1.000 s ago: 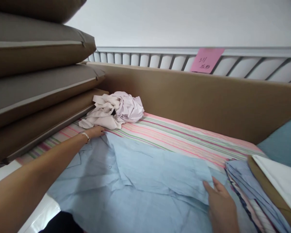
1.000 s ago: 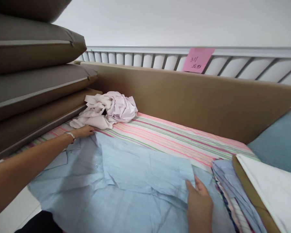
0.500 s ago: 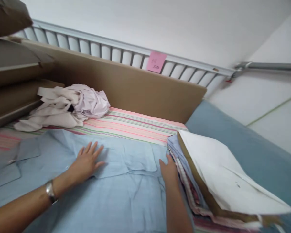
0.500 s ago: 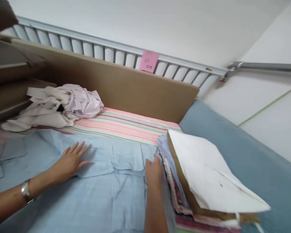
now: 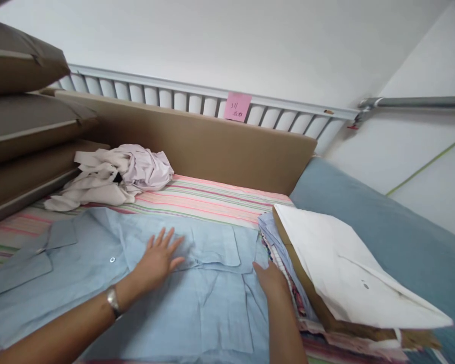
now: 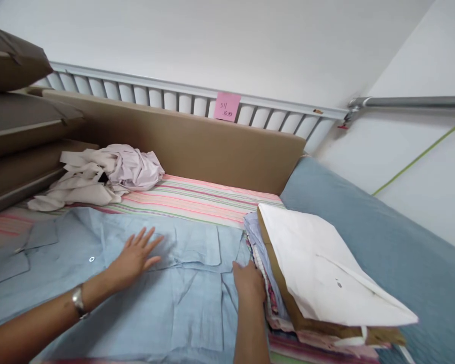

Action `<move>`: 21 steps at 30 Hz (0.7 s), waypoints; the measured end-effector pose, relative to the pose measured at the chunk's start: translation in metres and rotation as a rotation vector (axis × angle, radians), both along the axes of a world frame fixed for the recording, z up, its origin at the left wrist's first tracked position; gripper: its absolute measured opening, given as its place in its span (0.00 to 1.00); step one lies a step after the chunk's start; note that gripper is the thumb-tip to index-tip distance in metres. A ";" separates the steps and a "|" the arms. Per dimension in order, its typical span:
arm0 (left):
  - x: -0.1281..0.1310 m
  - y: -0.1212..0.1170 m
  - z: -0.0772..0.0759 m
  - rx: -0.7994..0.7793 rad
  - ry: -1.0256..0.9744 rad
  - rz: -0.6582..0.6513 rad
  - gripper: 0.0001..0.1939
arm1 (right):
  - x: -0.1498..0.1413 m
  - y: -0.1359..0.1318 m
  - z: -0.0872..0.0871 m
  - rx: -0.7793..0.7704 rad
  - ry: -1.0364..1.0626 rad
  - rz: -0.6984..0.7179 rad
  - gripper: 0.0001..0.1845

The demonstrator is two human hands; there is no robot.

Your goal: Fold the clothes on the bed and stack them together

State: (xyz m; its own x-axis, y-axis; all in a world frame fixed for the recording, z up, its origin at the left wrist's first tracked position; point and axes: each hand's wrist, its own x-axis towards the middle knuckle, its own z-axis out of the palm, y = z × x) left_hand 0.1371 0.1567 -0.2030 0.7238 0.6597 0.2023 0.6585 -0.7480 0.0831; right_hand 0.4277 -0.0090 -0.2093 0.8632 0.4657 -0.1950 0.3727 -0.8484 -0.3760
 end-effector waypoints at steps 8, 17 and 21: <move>0.101 -0.051 -0.003 -0.159 -0.091 -0.153 0.29 | 0.001 -0.020 0.007 -0.073 0.022 0.049 0.33; 0.124 -0.066 -0.046 -0.146 -0.086 -0.239 0.33 | 0.008 -0.027 -0.001 -0.087 0.051 0.128 0.15; 0.122 -0.065 -0.049 -0.125 -0.091 -0.242 0.33 | 0.002 -0.028 0.001 -0.050 -0.014 0.134 0.14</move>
